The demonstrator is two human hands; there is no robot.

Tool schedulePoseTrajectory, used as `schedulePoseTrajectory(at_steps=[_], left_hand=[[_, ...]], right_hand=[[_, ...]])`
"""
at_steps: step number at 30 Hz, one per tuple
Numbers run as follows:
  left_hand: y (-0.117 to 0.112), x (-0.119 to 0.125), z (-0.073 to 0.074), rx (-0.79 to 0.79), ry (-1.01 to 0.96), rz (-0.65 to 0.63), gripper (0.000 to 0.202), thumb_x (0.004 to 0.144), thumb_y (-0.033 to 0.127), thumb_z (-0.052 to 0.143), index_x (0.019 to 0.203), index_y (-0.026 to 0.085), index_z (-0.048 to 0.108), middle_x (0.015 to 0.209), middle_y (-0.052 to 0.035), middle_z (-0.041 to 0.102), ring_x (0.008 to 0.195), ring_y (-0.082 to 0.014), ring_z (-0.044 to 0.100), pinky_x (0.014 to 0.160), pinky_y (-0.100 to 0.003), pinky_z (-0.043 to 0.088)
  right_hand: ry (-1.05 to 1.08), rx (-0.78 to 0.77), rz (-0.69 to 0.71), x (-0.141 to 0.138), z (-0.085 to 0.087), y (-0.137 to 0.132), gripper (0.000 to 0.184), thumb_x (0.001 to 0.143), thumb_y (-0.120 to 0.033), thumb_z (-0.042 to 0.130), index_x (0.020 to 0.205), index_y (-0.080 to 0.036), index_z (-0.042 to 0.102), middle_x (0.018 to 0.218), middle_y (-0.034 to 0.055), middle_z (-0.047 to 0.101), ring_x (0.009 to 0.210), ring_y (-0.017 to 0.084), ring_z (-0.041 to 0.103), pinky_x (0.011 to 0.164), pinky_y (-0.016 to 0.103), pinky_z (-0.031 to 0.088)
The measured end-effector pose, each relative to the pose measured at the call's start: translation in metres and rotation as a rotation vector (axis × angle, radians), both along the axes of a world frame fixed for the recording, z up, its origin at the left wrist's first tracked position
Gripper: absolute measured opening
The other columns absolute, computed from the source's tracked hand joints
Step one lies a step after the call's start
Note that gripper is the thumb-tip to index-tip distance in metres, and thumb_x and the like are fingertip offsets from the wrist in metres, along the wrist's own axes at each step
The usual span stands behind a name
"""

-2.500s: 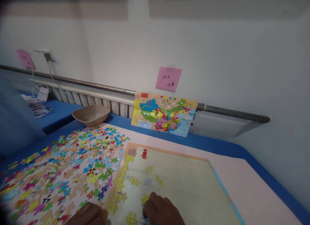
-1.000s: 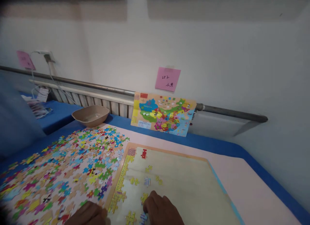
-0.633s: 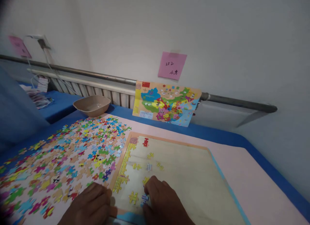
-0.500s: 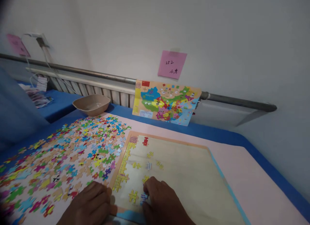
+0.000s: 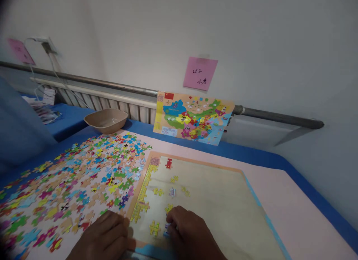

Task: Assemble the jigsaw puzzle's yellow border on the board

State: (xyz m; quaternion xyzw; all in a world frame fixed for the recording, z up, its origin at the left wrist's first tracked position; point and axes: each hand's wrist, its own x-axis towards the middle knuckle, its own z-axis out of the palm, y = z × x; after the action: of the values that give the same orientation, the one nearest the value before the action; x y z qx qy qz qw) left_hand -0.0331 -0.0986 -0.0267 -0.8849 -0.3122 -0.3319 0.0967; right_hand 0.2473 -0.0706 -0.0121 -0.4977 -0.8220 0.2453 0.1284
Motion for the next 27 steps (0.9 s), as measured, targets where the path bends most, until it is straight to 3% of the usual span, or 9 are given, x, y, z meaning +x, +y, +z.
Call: schedulePoseTrajectory(at_steps=[7, 15, 20, 27], left_hand=[[0.000, 0.003, 0.002, 0.031, -0.014, 0.010, 0.037, 0.110, 0.011, 0.043, 0.076, 0.019, 0.055, 0.067, 0.0014, 0.059, 0.063, -0.0166, 0.057, 0.060, -0.034, 0.040], [0.003, 0.000, 0.000, 0.065, -0.012, -0.010, 0.035, 0.109, 0.008, 0.043, 0.080, 0.020, 0.058, 0.069, 0.0010, 0.061, 0.063, -0.0167, 0.059, 0.061, -0.034, 0.041], [0.003, 0.000, 0.000, 0.046, -0.010, -0.013, 0.037, 0.110, 0.011, 0.041, 0.079, 0.020, 0.058, 0.068, 0.0008, 0.060, 0.064, -0.0167, 0.057, 0.060, -0.033, 0.042], [0.003, 0.006, -0.012, 0.096, -0.121, 0.027, 0.041, 0.111, 0.011, 0.040, 0.074, 0.021, 0.055, 0.065, 0.0010, 0.056, 0.061, -0.0173, 0.054, 0.060, -0.035, 0.037]], right_hand=[[0.044, 0.034, 0.029, 0.002, 0.002, 0.002, 0.016, 0.096, -0.015, 0.047, 0.090, -0.025, 0.058, 0.093, 0.0013, 0.071, 0.085, 0.019, 0.065, 0.075, 0.029, 0.045], [0.039, 0.098, 0.087, 0.000, 0.002, 0.005, 0.018, 0.101, -0.019, 0.049, 0.085, -0.024, 0.053, 0.091, 0.0020, 0.068, 0.082, 0.018, 0.064, 0.070, 0.027, 0.044], [0.000, 0.119, 0.077, -0.002, 0.006, 0.003, 0.021, 0.099, -0.016, 0.045, 0.080, -0.024, 0.051, 0.087, 0.0021, 0.067, 0.076, 0.017, 0.062, 0.066, 0.026, 0.041], [0.036, 0.095, 0.074, 0.004, -0.002, 0.005, 0.015, 0.088, -0.012, 0.048, 0.091, -0.024, 0.057, 0.090, 0.0014, 0.068, 0.078, 0.017, 0.062, 0.069, 0.027, 0.043]])
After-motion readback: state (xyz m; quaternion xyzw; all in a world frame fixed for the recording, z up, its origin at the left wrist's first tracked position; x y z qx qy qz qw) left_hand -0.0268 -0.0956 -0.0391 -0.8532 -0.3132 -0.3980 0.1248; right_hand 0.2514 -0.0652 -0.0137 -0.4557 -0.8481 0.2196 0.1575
